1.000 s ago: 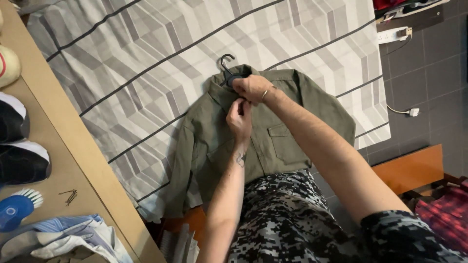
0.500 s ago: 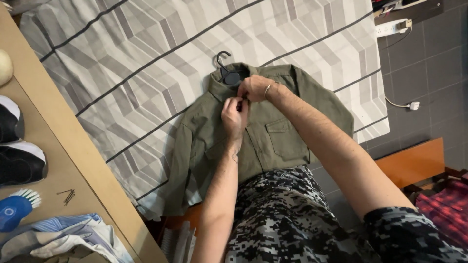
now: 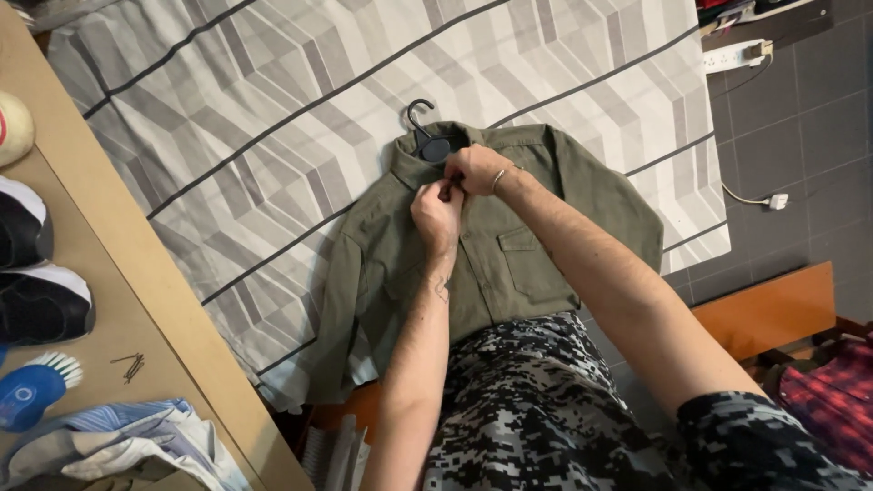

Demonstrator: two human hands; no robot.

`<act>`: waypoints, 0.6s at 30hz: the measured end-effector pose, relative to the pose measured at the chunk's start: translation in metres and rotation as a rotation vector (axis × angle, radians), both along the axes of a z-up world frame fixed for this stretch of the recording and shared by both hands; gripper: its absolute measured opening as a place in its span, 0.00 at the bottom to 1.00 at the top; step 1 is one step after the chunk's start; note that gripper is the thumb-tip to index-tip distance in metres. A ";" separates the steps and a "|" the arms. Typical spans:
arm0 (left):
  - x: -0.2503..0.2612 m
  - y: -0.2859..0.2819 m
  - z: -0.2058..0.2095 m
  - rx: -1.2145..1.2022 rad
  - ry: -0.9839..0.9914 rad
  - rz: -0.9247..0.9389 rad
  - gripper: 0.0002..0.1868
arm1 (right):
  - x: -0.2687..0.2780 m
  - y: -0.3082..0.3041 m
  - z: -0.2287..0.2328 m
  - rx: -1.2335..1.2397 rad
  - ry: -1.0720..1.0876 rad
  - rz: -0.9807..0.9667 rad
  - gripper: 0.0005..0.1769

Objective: The person is organizing shirts by placing them on hangers, buttoning the top buttons, and hanging them on a clothing rack.

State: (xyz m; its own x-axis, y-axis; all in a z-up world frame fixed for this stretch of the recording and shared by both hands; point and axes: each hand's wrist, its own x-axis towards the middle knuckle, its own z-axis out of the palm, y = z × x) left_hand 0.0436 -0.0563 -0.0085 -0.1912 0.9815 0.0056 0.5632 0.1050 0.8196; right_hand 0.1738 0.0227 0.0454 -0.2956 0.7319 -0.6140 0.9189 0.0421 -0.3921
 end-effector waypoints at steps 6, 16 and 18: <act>0.000 0.002 -0.004 -0.047 0.046 0.002 0.03 | 0.000 -0.005 -0.021 -0.014 -0.016 -0.078 0.15; 0.009 0.000 -0.017 -0.156 -0.009 0.161 0.08 | -0.007 -0.012 -0.014 0.022 -0.082 -0.083 0.14; 0.007 -0.001 -0.011 -0.147 -0.018 0.118 0.07 | -0.008 -0.011 -0.009 0.019 -0.079 -0.074 0.15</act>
State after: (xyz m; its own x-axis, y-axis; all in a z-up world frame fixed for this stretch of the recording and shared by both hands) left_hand 0.0509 -0.0576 -0.0197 -0.3041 0.9421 -0.1411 0.5251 0.2894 0.8003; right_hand 0.1661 0.0122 0.0365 -0.1910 0.7614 -0.6195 0.9480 -0.0207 -0.3177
